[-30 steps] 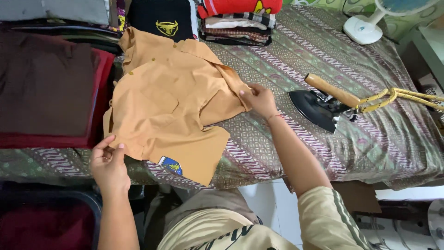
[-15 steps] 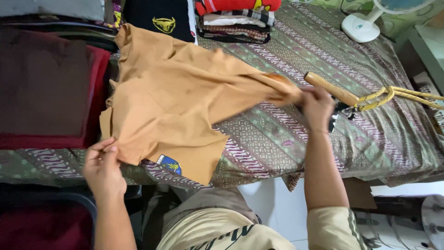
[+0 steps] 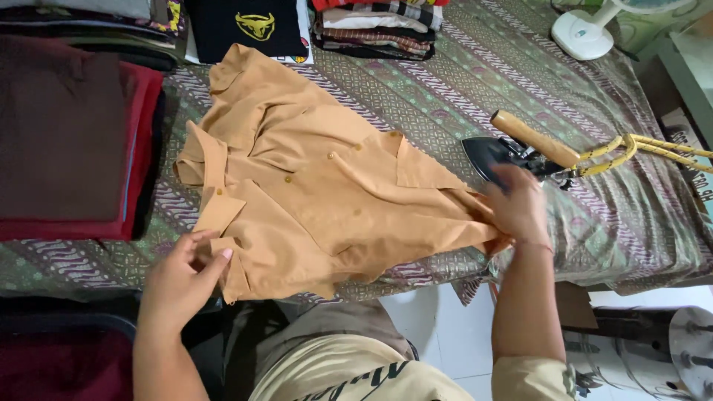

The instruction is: The person irons a light brown shirt on a patterned tablecloth. They repeatedly smooth the fabric with their hands, pick up a black iron with a wooden handle, and press different sections of the shirt, including the sleeves and body. The person adjusts the shirt's position multiple times to reach different areas.

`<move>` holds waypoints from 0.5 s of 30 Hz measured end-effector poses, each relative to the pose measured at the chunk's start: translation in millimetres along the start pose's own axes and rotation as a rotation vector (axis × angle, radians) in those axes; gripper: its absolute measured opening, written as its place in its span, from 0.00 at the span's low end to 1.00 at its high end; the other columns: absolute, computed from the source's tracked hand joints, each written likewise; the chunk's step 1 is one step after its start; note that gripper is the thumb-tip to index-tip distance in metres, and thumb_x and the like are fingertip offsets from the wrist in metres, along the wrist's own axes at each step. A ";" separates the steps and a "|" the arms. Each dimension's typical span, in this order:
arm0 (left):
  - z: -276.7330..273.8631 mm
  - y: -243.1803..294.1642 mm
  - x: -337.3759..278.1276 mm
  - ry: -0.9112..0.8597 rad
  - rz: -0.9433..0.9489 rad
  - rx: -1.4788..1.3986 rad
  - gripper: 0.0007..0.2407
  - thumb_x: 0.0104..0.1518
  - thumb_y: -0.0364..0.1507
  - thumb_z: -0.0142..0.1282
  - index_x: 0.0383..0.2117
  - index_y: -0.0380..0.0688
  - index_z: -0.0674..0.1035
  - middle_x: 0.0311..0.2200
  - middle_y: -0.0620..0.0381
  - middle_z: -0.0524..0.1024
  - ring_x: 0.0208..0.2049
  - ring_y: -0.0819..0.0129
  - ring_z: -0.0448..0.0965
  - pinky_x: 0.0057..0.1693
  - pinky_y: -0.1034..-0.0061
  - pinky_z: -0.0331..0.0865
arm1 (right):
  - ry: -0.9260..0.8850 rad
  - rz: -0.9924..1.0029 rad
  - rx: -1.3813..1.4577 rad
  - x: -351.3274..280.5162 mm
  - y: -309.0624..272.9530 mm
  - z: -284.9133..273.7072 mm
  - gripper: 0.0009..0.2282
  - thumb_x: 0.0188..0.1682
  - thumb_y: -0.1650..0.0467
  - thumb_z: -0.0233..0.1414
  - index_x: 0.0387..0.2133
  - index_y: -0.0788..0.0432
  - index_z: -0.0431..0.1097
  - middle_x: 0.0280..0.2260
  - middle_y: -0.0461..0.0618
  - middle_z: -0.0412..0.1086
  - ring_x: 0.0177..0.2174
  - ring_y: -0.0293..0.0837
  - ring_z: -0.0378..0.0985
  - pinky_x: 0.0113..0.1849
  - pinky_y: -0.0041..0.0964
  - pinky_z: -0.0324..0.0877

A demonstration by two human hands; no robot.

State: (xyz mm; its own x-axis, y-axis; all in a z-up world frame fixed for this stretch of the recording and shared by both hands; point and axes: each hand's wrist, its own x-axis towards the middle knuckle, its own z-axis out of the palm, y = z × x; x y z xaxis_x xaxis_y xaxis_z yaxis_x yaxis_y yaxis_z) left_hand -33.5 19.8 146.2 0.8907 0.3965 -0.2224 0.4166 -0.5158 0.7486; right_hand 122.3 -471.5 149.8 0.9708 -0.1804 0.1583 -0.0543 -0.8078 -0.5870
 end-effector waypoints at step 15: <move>-5.2 -8.4 122.5 -0.144 -0.205 0.417 0.33 0.57 0.54 0.48 0.57 0.35 0.78 0.59 0.37 0.76 0.63 0.41 0.70 0.66 0.54 0.63 | -0.321 -0.307 -0.335 200.3 -63.7 275.2 0.22 0.48 0.54 0.50 0.54 0.43 0.72 0.54 0.52 0.69 0.53 0.60 0.73 0.52 0.60 0.68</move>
State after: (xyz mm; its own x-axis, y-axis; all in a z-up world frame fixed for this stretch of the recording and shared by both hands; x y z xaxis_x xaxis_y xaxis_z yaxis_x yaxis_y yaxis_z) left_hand 71.2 76.7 116.0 0.7866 0.4279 -0.4451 0.5972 -0.7102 0.3727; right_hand 384.6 -301.7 0.3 0.9734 0.2293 0.0014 0.2218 -0.9401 -0.2590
